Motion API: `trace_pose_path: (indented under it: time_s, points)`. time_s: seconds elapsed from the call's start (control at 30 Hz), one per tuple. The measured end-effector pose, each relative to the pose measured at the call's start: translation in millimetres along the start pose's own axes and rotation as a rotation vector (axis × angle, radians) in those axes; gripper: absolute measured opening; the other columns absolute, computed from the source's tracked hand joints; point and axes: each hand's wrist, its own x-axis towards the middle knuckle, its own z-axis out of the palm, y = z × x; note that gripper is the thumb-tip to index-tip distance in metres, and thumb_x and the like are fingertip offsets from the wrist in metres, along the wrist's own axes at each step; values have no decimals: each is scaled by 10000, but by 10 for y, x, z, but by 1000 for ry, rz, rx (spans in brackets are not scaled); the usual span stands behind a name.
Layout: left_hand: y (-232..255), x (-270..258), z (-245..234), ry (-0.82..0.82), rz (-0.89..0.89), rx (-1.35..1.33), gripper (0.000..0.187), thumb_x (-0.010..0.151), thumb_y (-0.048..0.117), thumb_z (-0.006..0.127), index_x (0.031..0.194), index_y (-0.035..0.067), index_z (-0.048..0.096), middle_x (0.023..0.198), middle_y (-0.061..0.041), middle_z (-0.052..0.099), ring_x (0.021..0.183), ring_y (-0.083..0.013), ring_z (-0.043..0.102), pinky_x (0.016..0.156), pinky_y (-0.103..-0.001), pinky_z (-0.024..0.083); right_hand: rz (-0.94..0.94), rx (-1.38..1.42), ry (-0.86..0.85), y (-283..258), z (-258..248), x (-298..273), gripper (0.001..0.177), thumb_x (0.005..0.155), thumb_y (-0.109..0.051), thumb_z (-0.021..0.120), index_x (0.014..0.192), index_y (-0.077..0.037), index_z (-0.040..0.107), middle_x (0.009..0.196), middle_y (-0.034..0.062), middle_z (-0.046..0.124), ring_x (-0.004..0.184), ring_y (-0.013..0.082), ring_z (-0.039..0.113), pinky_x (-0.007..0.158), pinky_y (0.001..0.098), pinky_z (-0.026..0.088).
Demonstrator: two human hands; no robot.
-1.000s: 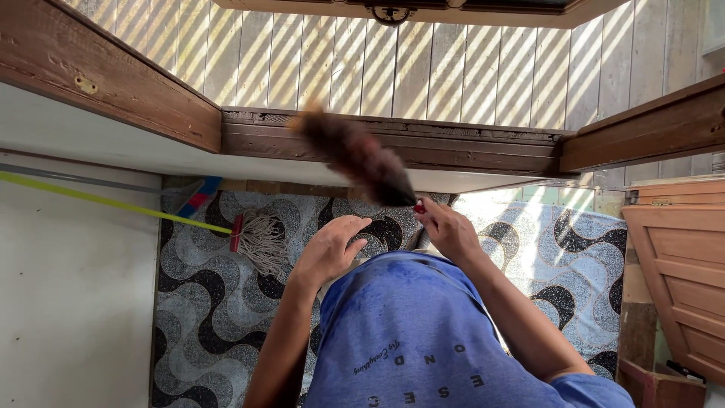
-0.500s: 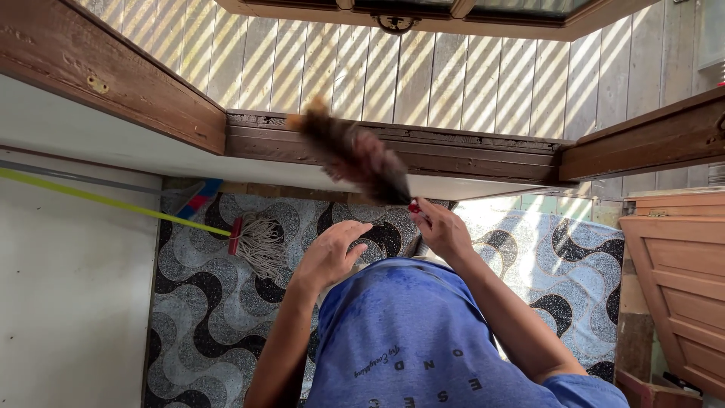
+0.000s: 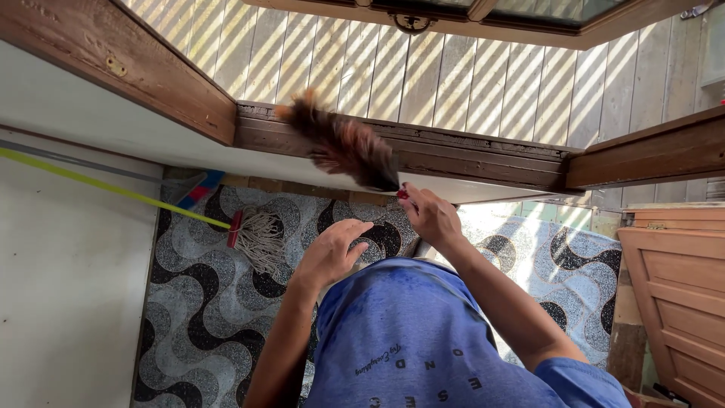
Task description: The person uses a feather duster to clean the wooden windowsill and frame of a large window. The person repeatedly brushes the sill and frame with the duster, moving along the length of the window.
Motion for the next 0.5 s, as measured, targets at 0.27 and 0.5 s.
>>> trace_pose_path:
  time_s: [0.27,0.5]
  points:
    - [-76,-68,24,32,-17,39,412,1032,271,603,1419,131,615,1233,-214,663,1237,-410,631,1059,-509,494,-172,-142,48,-2,248,430,428,1060,-476,437,1422,-273,541,1007,116,665,791,447,717,721,560,597]
    - [-86,-148,2,58,-55,8,418,1060,256,582,1452,112,581,1254,-223,648,1247,-414,626,1048,-513,509,-332,-189,69,-434,-87,560,428,1049,-453,476,1415,-248,557,930,129,634,732,472,700,645,581,579]
